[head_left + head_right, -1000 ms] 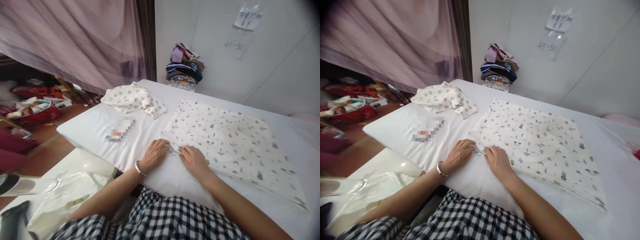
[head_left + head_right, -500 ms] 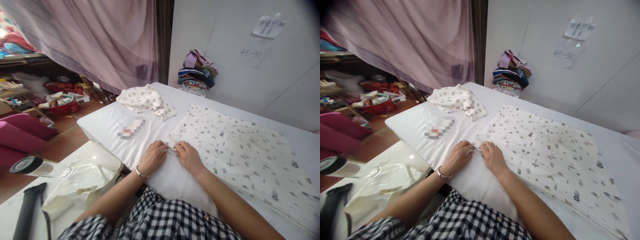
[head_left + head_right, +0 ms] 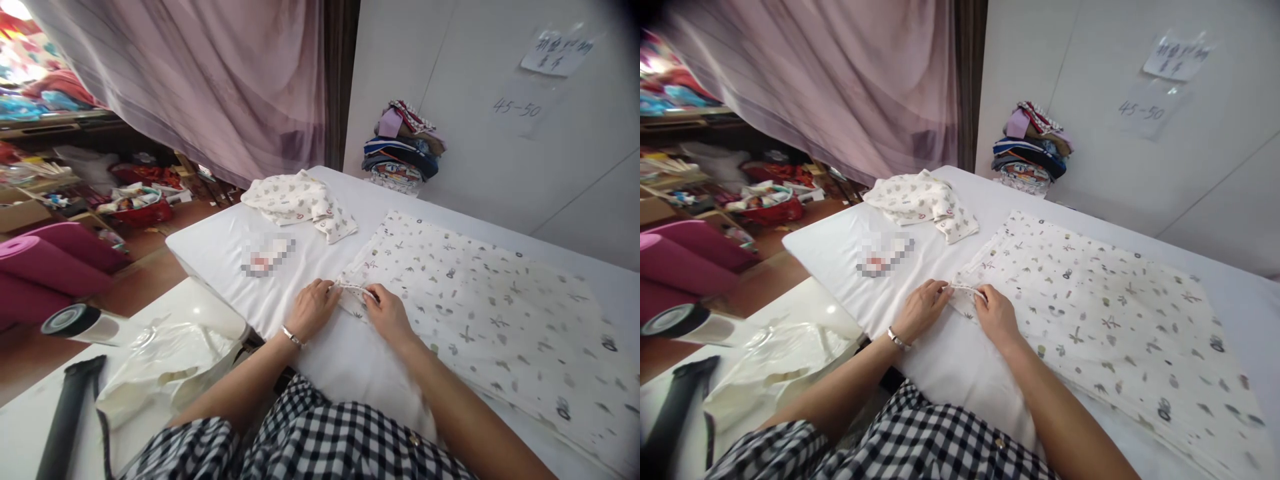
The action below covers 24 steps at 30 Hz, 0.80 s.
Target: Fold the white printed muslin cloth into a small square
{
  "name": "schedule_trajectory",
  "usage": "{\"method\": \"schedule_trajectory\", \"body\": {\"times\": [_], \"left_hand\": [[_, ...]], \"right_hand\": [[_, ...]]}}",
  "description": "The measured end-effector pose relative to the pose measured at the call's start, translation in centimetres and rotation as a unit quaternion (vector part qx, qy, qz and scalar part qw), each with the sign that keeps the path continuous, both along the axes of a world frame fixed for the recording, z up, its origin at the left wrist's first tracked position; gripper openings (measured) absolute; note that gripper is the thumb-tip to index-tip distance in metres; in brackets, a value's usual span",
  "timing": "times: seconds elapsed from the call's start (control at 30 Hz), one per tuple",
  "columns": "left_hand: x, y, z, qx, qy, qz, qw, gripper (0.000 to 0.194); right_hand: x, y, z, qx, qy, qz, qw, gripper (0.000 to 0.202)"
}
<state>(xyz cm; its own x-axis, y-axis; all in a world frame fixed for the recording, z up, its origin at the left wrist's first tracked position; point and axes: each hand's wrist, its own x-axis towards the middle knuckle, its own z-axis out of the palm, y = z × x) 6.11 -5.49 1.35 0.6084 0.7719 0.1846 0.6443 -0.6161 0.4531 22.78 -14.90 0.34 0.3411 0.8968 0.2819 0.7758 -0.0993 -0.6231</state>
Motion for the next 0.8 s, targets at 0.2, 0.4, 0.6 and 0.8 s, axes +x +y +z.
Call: {"method": "schedule_trajectory", "body": {"times": [0.2,0.4,0.6,0.8], "left_hand": [[0.3,0.2,0.0,-0.018,0.013,0.010,1.000,0.030],[0.7,0.6,-0.1,-0.121,-0.101,0.045,0.986,0.038],[0.8,1.2,-0.6,-0.326,-0.298,0.068,0.894,0.032],[0.6,1.1,-0.6,-0.397,-0.363,0.054,0.841,0.038]], "right_hand": [[-1.2,1.0,1.1,-0.011,-0.167,0.061,0.984,0.016],[-2.1,2.5,1.8,0.021,-0.175,0.072,0.982,0.012],[-2.5,2.5,0.5,0.032,-0.195,0.075,0.977,0.017],[-3.2,2.3,0.1,0.015,-0.154,0.102,0.983,0.009]]}}
